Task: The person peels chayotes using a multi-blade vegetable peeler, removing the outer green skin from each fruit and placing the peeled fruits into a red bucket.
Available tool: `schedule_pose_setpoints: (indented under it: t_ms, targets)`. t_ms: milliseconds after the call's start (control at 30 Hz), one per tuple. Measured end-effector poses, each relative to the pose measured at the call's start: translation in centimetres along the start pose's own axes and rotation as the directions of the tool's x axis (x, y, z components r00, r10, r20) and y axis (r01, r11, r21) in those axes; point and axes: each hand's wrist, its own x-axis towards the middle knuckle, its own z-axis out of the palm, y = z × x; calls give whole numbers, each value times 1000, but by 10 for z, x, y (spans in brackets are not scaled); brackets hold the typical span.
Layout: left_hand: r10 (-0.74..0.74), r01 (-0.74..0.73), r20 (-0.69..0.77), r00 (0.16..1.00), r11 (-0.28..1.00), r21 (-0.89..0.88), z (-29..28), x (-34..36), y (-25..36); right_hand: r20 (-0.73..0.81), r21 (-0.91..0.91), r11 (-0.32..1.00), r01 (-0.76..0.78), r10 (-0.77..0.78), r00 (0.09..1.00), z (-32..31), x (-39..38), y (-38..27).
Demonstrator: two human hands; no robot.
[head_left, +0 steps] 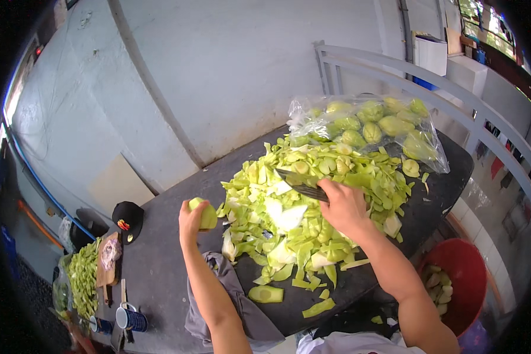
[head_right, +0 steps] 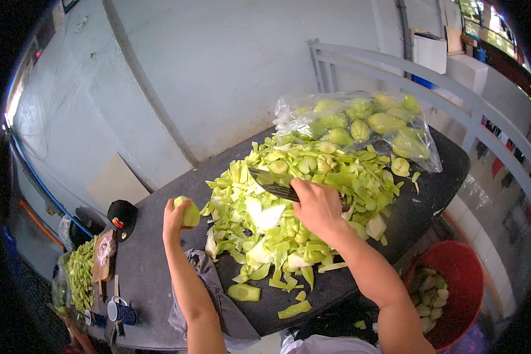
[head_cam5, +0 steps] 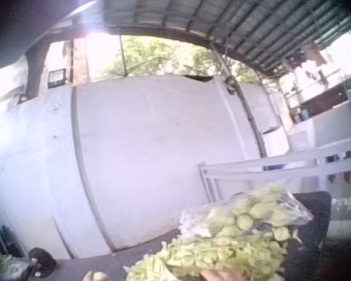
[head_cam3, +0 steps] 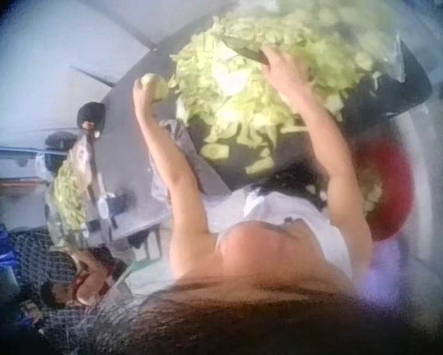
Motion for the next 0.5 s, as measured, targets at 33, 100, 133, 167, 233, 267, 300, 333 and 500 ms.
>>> schedule_pose_setpoints:
  t_ms: [33,100,133,167,233,267,300,333,500]
  targets:
    - [-41,45,-28,999,989,138,0,0,-1,35,30,1000,-10,9,999,2,-1,0]
    - [-116,116,-18,993,962,245,5,-3,-4,70,52,998,-24,21,997,2,0,0]
    - [-131,125,-8,991,925,358,10,-5,-8,148,60,994,-88,79,986,3,1,-1]
    - [-147,129,1,989,875,466,15,-6,-9,225,62,986,-154,136,965,3,2,-2]
    - [-216,201,-14,976,878,434,15,0,-16,288,86,976,-200,168,943,5,4,-5]
    - [-130,159,-93,987,864,477,10,6,-26,331,125,972,-199,149,932,5,5,-8]
    - [-40,123,-168,985,844,522,6,11,-35,374,165,966,-199,125,919,5,6,-11]
    - [-39,120,-164,986,845,521,11,9,-27,428,194,958,-210,110,897,5,6,-9]
    - [614,-629,230,755,578,520,75,-59,83,370,376,902,-211,63,927,5,2,12]
